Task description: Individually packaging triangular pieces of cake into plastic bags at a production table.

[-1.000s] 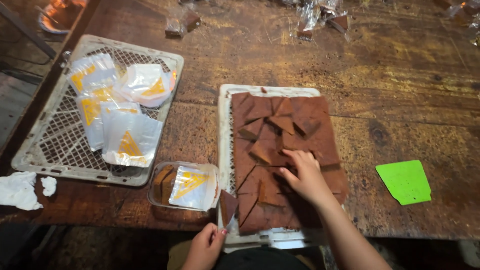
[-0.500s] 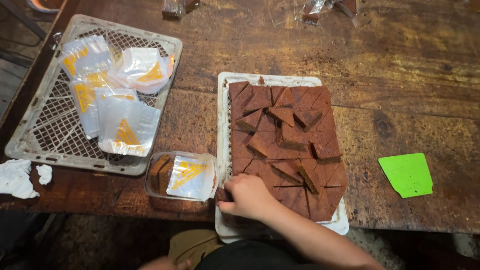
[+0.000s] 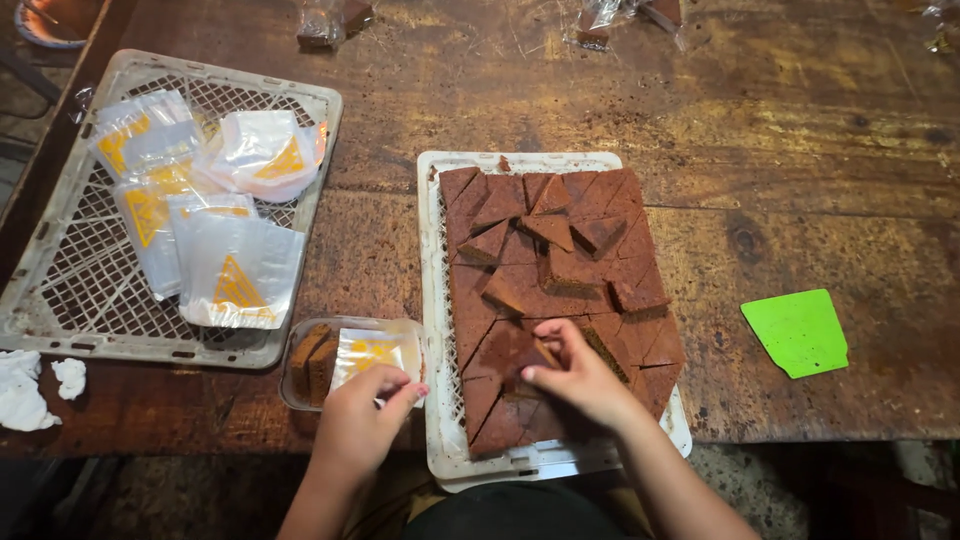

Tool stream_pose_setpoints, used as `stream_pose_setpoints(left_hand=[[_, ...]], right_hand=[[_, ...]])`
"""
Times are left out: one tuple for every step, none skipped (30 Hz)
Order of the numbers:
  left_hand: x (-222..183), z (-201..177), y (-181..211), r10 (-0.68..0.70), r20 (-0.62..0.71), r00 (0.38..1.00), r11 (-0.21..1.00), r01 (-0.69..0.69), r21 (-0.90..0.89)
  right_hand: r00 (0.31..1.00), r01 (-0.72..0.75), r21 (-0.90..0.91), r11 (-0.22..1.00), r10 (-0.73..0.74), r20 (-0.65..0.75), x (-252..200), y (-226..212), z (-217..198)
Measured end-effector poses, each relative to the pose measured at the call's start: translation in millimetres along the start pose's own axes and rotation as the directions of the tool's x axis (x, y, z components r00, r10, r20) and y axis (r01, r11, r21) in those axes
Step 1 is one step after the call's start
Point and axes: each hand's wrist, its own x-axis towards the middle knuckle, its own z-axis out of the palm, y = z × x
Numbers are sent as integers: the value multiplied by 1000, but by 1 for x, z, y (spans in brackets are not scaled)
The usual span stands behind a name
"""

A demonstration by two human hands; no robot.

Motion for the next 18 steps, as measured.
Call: stream_pose_setpoints(left_hand=[[0, -5, 5, -158, 30, 987, 978, 160, -131], [0, -1, 2, -158, 28, 987, 979, 160, -129], [0, 2, -2, -160, 3, 987, 967, 157, -200], [-1, 7, -5, -162, -20, 987, 950, 151, -272], [-3, 11, 3, -162, -18, 987, 950, 151, -273], [-5, 14, 11, -71, -10, 997, 965, 67, -255], [-7, 18, 18, 19, 0, 1000, 971, -19, -239], [-5, 21, 26, 18, 1, 1000, 971, -17, -238], [-4, 25, 33, 144, 20, 989, 968, -136, -211], [-2, 28, 41, 267, 49, 962, 949, -254, -186], [-5, 28, 50, 266, 56, 962, 950, -252, -185], [-7, 30, 60, 368, 6, 930, 923, -365, -120], [-8, 31, 70, 468, -36, 883, 882, -469, -49], [-15, 28, 81, 471, -34, 882, 880, -472, -50], [-21, 24, 92, 559, 76, 826, 821, -538, -191], [-27, 20, 102, 646, 168, 744, 748, -574, -335], [-23, 25, 87, 648, 168, 742, 746, -576, -334], [-22, 30, 71, 544, 89, 834, 822, -509, -256]], right_hand=[[999, -37, 280, 959, 32, 22, 2, 8, -4], [999, -36, 281, 959, 30, 24, 4, 13, 0], [1000, -10, 515, 857, 1, 19, 5, 18, 3], [1000, 14, 715, 699, -23, 3, 6, 23, 6], [1000, 14, 715, 699, -23, 2, -4, 9, 11], [981, 186, 400, 898, -148, -124, -14, -6, 15], [932, 314, 14, 949, -306, -194, -23, -20, 19], [933, 313, 14, 950, -305, -193, -33, -34, 26], [835, 543, -94, 834, -548, -41, -43, -48, 33], [672, 740, -158, 653, -730, 129, -53, -61, 41], [675, 737, -157, 657, -727, 124, -50, -56, 43], [754, 657, -234, 717, -637, 163, -46, -51, 45], [822, 569, -312, 761, -535, 194, -42, -46, 46], [823, 568, -313, 761, -535, 190, -39, -43, 39], [899, 433, -345, 833, -426, 101, -35, -41, 32], [951, 291, -363, 885, -308, 11, -31, -39, 26], [951, 292, -363, 885, -310, 9, -31, -47, 14], [934, 356, -274, 893, -331, 134, -34, -53, 3]])
